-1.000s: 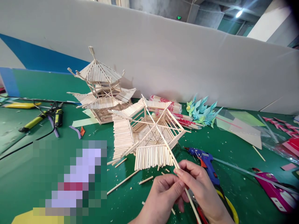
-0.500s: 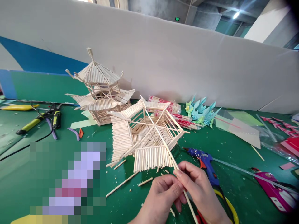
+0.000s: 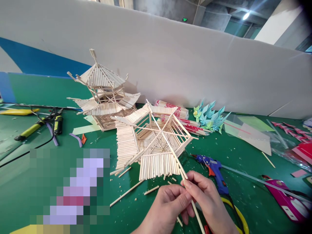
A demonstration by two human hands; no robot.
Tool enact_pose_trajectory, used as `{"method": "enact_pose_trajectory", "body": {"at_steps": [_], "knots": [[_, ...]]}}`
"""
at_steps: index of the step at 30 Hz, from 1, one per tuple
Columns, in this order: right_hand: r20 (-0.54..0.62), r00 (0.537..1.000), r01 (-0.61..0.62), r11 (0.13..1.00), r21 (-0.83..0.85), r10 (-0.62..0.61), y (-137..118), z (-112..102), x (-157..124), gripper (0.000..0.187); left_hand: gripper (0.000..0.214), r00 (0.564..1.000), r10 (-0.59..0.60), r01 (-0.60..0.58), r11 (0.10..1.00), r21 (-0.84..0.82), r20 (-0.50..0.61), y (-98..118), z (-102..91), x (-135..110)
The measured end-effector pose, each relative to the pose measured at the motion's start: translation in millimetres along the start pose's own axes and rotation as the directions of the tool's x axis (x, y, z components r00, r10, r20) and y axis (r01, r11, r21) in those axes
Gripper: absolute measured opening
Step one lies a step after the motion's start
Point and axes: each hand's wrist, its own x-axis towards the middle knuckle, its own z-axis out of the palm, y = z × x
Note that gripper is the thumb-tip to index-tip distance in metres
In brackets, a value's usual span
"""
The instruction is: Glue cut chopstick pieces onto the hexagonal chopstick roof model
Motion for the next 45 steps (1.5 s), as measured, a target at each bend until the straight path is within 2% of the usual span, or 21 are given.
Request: {"method": "enact_pose_trajectory", "body": {"at_steps": [3, 10, 15, 21, 29, 32, 36, 40, 45], "knots": [[0.023, 1.000, -0.009, 0.999, 0.045, 0.008, 0.1, -0.2, 0.5, 0.023, 0.031, 1.000, 0.000, 0.001, 1.000, 0.024, -0.009, 1.7, -1.2, -1.9], [0.007, 1.000, 0.004, 1.000, 0.023, -0.004, 1.8, 1.1, 2.6, 0.024, 0.031, 1.000, 0.007, -0.007, 1.000, -0.008, -0.026, 1.1, -3.2, -1.7], [-0.008, 1.000, -0.024, 0.999, 0.026, 0.024, 2.3, 1.7, 1.7, 0.023, 0.027, 0.999, 0.040, -0.044, 0.994, -0.097, -0.035, 0.9, 0.3, -2.0], [-0.011, 1.000, -0.018, 1.000, -0.011, 0.018, 0.9, -1.7, 2.0, 0.022, 0.025, 1.000, 0.022, -0.025, 0.985, -0.172, -0.021, 3.3, 4.6, -1.5], [0.015, 0.999, 0.033, 0.997, 0.076, -0.034, -0.8, -4.8, 2.4, 0.023, 0.020, 0.996, 0.071, -0.078, 0.990, -0.120, -0.058, 7.3, 6.1, -0.7], [-0.005, 0.999, 0.035, 0.998, 0.052, -0.035, -1.1, -5.1, 4.0, 0.023, 0.023, 0.993, 0.065, -0.075, 0.993, -0.097, -0.095, 8.3, 5.7, 1.3], [-0.032, 0.999, 0.009, 1.000, 0.023, -0.008, -0.4, -3.8, 6.6, 0.026, 0.029, 0.993, 0.064, -0.078, 0.986, -0.144, -0.101, 9.4, 8.1, 3.5], [-0.031, 0.999, 0.017, 1.000, 0.010, -0.017, 0.0, -3.5, 8.0, 0.026, 0.026, 0.988, 0.099, -0.120, 0.973, -0.197, -0.115, 8.4, 10.8, 2.2], [-0.036, 0.999, -0.006, 1.000, 0.000, 0.006, -1.3, -3.5, 8.6, 0.026, 0.024, 0.992, 0.067, -0.090, 0.968, -0.235, -0.106, 3.4, 10.7, -1.4]]}}
